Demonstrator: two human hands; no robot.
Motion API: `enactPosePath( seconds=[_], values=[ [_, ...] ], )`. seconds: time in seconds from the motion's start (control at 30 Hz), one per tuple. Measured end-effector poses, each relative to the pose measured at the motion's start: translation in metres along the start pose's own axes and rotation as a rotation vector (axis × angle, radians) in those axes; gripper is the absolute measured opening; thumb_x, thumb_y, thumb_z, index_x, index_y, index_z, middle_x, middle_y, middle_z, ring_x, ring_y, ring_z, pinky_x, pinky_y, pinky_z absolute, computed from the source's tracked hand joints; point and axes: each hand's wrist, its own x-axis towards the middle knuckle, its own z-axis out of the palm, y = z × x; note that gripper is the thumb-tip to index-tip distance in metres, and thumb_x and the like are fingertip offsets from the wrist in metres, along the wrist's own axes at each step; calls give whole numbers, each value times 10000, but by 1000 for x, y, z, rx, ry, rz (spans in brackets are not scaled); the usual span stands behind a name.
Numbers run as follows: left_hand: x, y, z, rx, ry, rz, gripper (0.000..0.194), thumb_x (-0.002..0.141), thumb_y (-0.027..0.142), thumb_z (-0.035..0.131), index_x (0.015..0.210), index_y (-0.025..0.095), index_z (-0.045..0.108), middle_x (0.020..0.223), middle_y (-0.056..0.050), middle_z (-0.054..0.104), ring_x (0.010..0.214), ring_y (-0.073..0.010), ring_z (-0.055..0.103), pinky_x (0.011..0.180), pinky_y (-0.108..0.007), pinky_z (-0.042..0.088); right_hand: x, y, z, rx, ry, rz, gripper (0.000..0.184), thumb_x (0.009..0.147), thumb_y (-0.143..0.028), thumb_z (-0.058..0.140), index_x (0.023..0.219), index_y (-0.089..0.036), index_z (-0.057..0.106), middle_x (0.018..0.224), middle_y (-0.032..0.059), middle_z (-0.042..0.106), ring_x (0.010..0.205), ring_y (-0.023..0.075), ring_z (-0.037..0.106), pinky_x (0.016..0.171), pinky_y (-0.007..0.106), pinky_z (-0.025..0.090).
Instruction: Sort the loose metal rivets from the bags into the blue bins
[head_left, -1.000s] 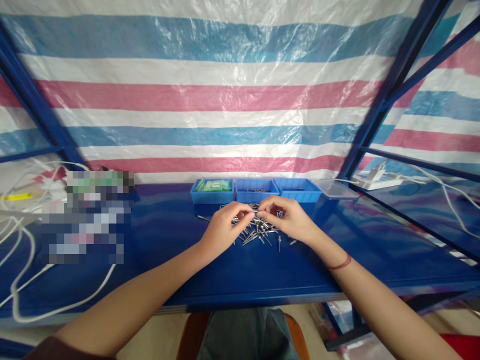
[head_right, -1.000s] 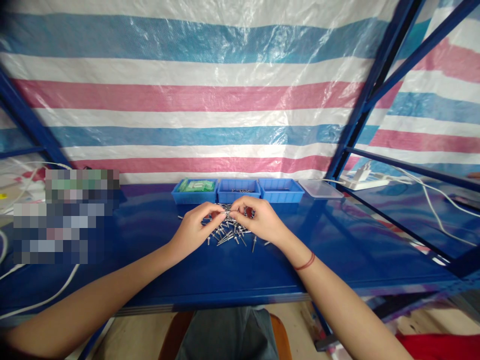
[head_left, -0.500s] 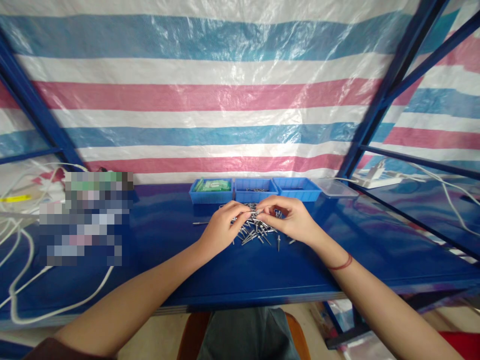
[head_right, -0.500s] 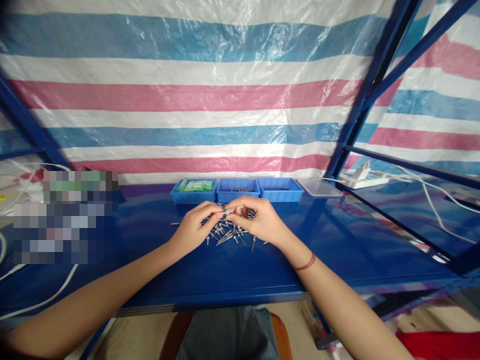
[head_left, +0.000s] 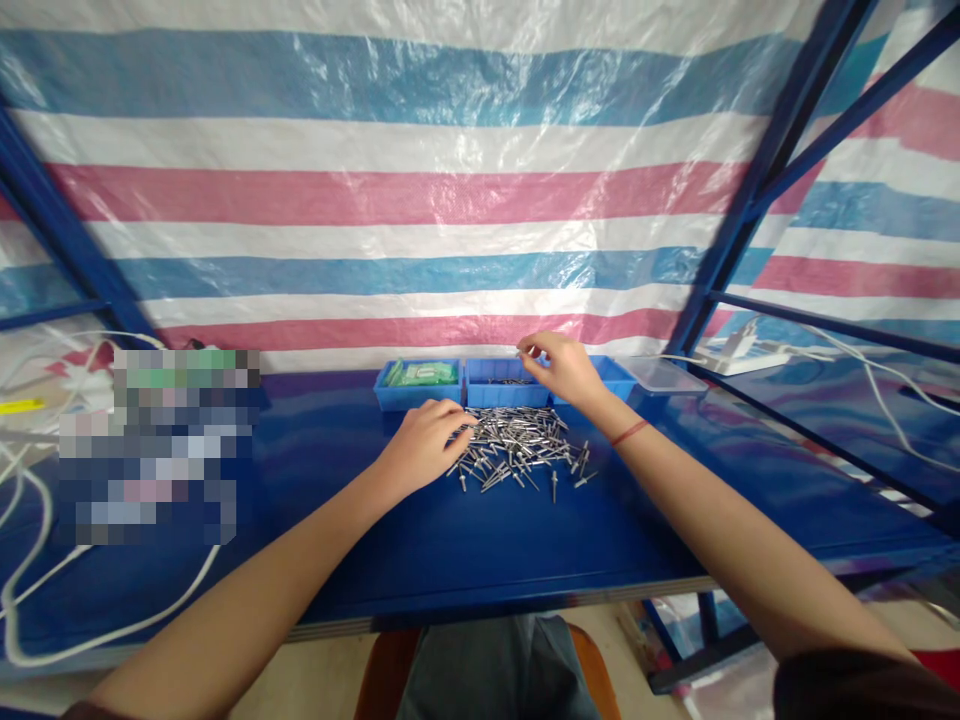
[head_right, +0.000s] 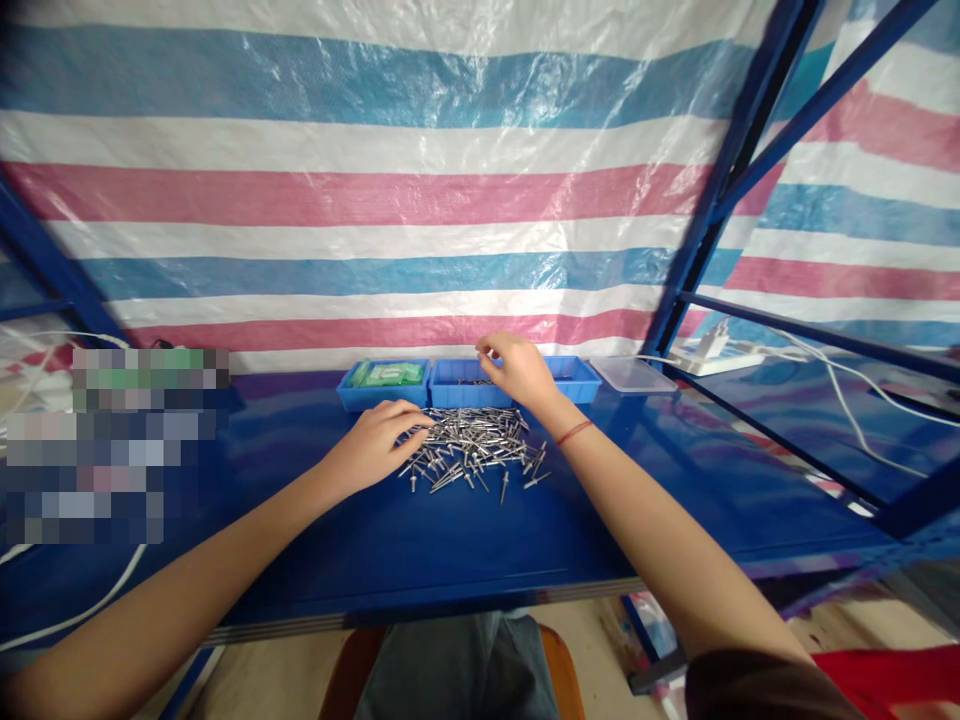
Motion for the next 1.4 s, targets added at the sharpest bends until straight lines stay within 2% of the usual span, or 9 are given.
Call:
enactPosePath(
  seconds=[0.13,0.37,0.67,0.87,1.0,1.07,1.17,1.27,1.4],
  values=[
    [-2,-16,-25,91,-149,-67,299,810,155,426,980,202,666,1028,-49,640,951,-201,578,857,-327,432,-12,18,16,-163,-115,46,229,805,-171,505,996,-161,630,941,103,671,812,209,605,744,330,451],
    [-9,-43,-39,-3,-495,-180,355,771,375,524,1043,188,654,991,-68,625,879,-201,599,780,-278,436,-22,20,-5,-50,42,144,237,804,-200,494,996,-150,625,818,65,669,706,182,606,701,306,461],
    [-7,-58,-39,72,-394,-246,397,721,267,509,1084,137,607,1009,-90,624,885,-196,597,790,-266,443,-25,-10,-17,49,-109,35,241,827,-243,463,951,-152,649,859,68,687,687,159,601,662,292,451],
    [-14,-67,-50,-51,-591,-358,449,679,494,571,991,180,649,892,-43,685,785,-196,616,668,-242,433,-26,-22,-20,91,-163,0,231,835,-231,455,928,-159,654,875,55,697,683,146,600,643,281,447],
    [-16,-57,-49,-163,-624,-280,225,692,385,569,756,190,660,753,-9,673,686,-160,593,605,-226,400,-27,-22,-21,114,-188,16,207,827,-214,469,869,-167,666,851,49,701,685,152,602,638,287,441],
    [-14,-49,-43,-156,-599,-228,162,726,283,510,670,179,622,680,-6,641,644,-150,566,601,-236,386,-28,-29,-18,167,-204,26,200,823,-211,475,836,-170,670,836,41,701,682,150,604,632,285,441],
    [-8,-36,-26,-167,-360,-209,172,775,265,468,691,168,583,723,-23,625,692,-161,553,662,-269,395,-31,-46,-7,306,-228,67,183,809,-216,499,783,-172,675,808,29,700,656,135,600,617,273,447],
    [-1,-20,-10,-487,-139,-222,213,844,339,420,824,170,549,793,-25,616,765,-158,569,722,-282,425,-36,-63,10,471,-228,141,165,797,-278,557,811,-171,682,757,24,692,638,133,596,603,270,459],
    [5,0,0,-895,-26,-299,278,846,428,453,816,160,521,757,-18,594,745,-146,566,693,-270,432,-40,-77,25,795,-249,223,215,805,-361,583,828,-172,684,771,40,703,707,150,635,657,287,492]
  ],
)
